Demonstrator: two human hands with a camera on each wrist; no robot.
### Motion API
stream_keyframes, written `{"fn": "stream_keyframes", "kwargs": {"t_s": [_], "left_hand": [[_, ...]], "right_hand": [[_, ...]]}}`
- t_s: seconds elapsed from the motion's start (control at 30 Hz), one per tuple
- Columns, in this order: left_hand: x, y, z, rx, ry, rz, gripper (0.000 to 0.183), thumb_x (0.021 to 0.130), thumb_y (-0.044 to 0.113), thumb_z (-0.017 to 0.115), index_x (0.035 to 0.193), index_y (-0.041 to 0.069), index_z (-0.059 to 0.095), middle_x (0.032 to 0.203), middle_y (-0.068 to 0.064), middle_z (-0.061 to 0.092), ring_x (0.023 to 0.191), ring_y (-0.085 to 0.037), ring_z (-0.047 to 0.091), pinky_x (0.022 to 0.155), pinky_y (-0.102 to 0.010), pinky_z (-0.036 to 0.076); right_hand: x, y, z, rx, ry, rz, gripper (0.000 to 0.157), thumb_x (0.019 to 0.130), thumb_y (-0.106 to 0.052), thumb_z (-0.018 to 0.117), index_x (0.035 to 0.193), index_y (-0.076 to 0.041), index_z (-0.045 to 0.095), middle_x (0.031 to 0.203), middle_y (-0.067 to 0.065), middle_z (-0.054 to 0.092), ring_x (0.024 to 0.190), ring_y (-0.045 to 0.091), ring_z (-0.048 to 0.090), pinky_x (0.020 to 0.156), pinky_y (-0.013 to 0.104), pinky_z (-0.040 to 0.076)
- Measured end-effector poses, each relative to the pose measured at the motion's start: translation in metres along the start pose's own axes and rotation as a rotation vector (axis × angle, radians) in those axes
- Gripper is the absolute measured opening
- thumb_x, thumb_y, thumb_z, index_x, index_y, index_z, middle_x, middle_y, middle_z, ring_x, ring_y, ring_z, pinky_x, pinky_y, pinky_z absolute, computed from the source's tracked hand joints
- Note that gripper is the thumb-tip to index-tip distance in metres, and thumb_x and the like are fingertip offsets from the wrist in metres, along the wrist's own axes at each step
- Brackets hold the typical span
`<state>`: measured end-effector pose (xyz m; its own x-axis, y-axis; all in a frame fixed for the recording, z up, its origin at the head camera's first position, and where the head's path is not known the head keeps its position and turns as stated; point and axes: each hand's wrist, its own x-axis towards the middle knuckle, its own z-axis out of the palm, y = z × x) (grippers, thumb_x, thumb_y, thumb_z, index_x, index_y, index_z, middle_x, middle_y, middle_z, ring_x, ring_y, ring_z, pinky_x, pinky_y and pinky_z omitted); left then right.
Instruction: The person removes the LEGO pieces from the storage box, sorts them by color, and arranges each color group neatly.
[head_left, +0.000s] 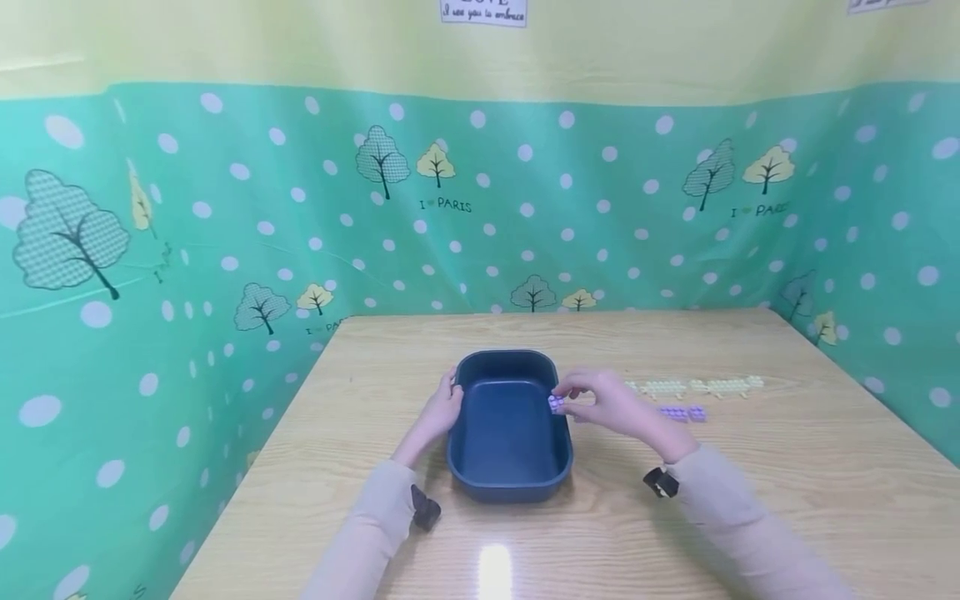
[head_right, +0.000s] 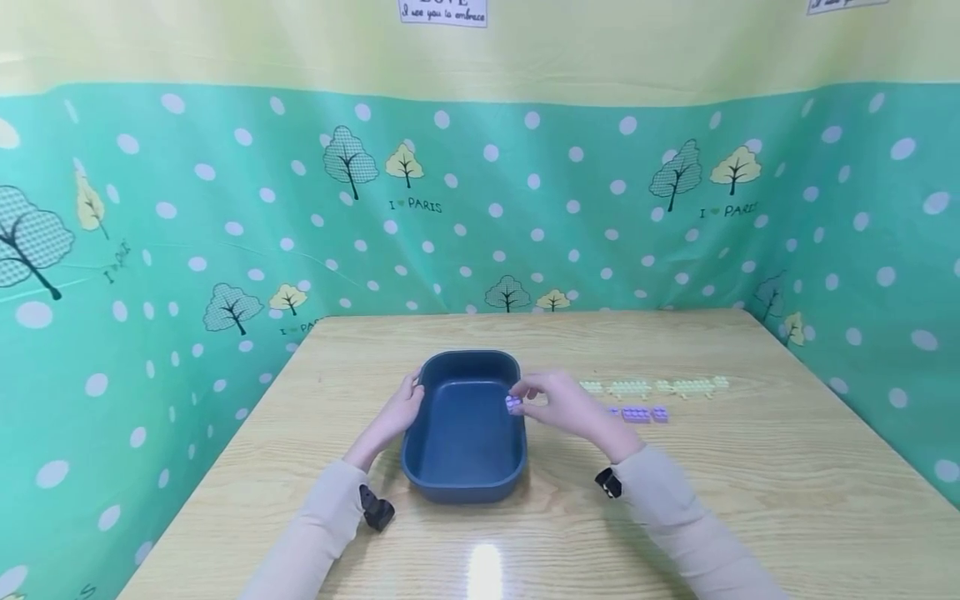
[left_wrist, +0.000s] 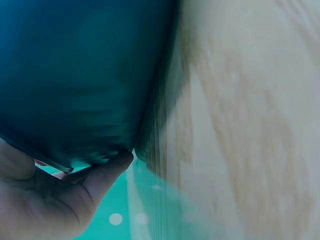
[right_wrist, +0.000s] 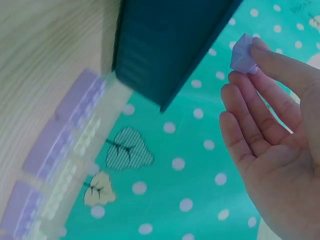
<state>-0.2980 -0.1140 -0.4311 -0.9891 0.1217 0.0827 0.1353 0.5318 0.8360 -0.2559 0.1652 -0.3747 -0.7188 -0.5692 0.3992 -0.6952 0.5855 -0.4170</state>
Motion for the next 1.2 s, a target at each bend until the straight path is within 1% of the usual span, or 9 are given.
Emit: {"fn": "stream_keyframes", "kwargs": {"t_s": [0.07,0.17,0.27,0.37,0.57,0.77,0.87,0.97,1.2], "left_hand": [[0.001,-0.001,-0.001,-0.003,0.000,0.000,0.050,0.100,0.015,0.030,0.145,-0.005,0.021,0.140,-0.030,0.041,0.123,-0.042,0.047,0.101,-0.053,0.040],[0.002,-0.003,-0.002,-0.009,0.000,-0.002,0.050,0.100,0.015,0.030,0.146,-0.005,0.021,0.144,-0.029,0.036,0.129,-0.043,0.041,0.106,-0.054,0.035],[0.002,-0.005,-0.002,-0.009,-0.002,-0.005,0.051,0.100,0.015,0.030,0.146,-0.005,0.020,0.144,-0.029,0.034,0.131,-0.043,0.037,0.108,-0.054,0.032],[0.003,-0.007,-0.002,-0.007,0.000,-0.003,0.050,0.100,0.015,0.030,0.145,-0.005,0.021,0.143,-0.030,0.036,0.129,-0.043,0.040,0.106,-0.054,0.035],[0.004,-0.008,-0.001,-0.001,0.000,0.004,0.050,0.100,0.014,0.030,0.145,-0.006,0.022,0.142,-0.030,0.037,0.128,-0.043,0.041,0.105,-0.054,0.036],[0.004,-0.007,-0.001,-0.008,-0.011,-0.007,0.050,0.100,0.014,0.030,0.145,-0.005,0.021,0.138,-0.031,0.042,0.126,-0.043,0.043,0.104,-0.053,0.038],[0.003,-0.006,-0.001,-0.009,-0.011,-0.009,0.050,0.100,0.014,0.030,0.145,-0.005,0.021,0.139,-0.030,0.042,0.126,-0.043,0.043,0.105,-0.053,0.037],[0.003,-0.005,-0.001,-0.011,-0.015,-0.001,0.050,0.100,0.014,0.030,0.145,-0.006,0.020,0.138,-0.031,0.041,0.127,-0.043,0.043,0.106,-0.053,0.036],[0.004,-0.004,-0.001,-0.015,-0.026,-0.010,0.051,0.101,0.016,0.029,0.146,-0.004,0.019,0.141,-0.030,0.039,0.130,-0.042,0.039,0.108,-0.053,0.033]], "right_hand": [[-0.002,0.004,-0.005,0.012,0.005,0.026,0.020,0.080,-0.009,0.071,0.100,-0.008,0.070,0.094,0.002,0.070,0.085,0.016,0.064,0.075,0.038,0.056],[-0.006,0.012,-0.010,0.006,0.014,0.061,0.019,0.082,-0.011,0.070,0.101,-0.009,0.070,0.097,0.001,0.071,0.087,0.017,0.063,0.078,0.043,0.055],[-0.011,0.020,-0.016,-0.008,0.029,0.088,0.019,0.083,-0.013,0.070,0.102,-0.009,0.070,0.098,0.003,0.071,0.088,0.020,0.064,0.079,0.045,0.054],[-0.015,0.027,-0.023,-0.025,0.037,0.128,0.021,0.084,-0.016,0.069,0.103,-0.009,0.070,0.099,0.004,0.070,0.090,0.021,0.064,0.082,0.046,0.054],[-0.026,0.044,-0.036,-0.032,0.029,0.229,0.027,0.086,-0.020,0.067,0.109,-0.007,0.067,0.104,0.007,0.069,0.094,0.024,0.063,0.086,0.050,0.051],[-0.041,0.064,-0.046,-0.051,0.040,0.257,0.031,0.086,-0.020,0.067,0.111,-0.002,0.065,0.104,0.013,0.068,0.092,0.029,0.063,0.084,0.052,0.051],[-0.049,0.073,-0.052,-0.067,0.031,0.307,0.031,0.086,-0.022,0.067,0.111,-0.003,0.066,0.104,0.013,0.068,0.094,0.031,0.062,0.085,0.054,0.050],[-0.057,0.081,-0.059,-0.088,0.027,0.335,0.031,0.086,-0.022,0.067,0.110,-0.002,0.066,0.104,0.014,0.068,0.095,0.034,0.062,0.084,0.055,0.049],[-0.074,0.094,-0.075,-0.122,0.043,0.349,0.031,0.087,-0.021,0.066,0.109,0.000,0.065,0.103,0.017,0.068,0.093,0.034,0.062,0.084,0.057,0.048]]}}
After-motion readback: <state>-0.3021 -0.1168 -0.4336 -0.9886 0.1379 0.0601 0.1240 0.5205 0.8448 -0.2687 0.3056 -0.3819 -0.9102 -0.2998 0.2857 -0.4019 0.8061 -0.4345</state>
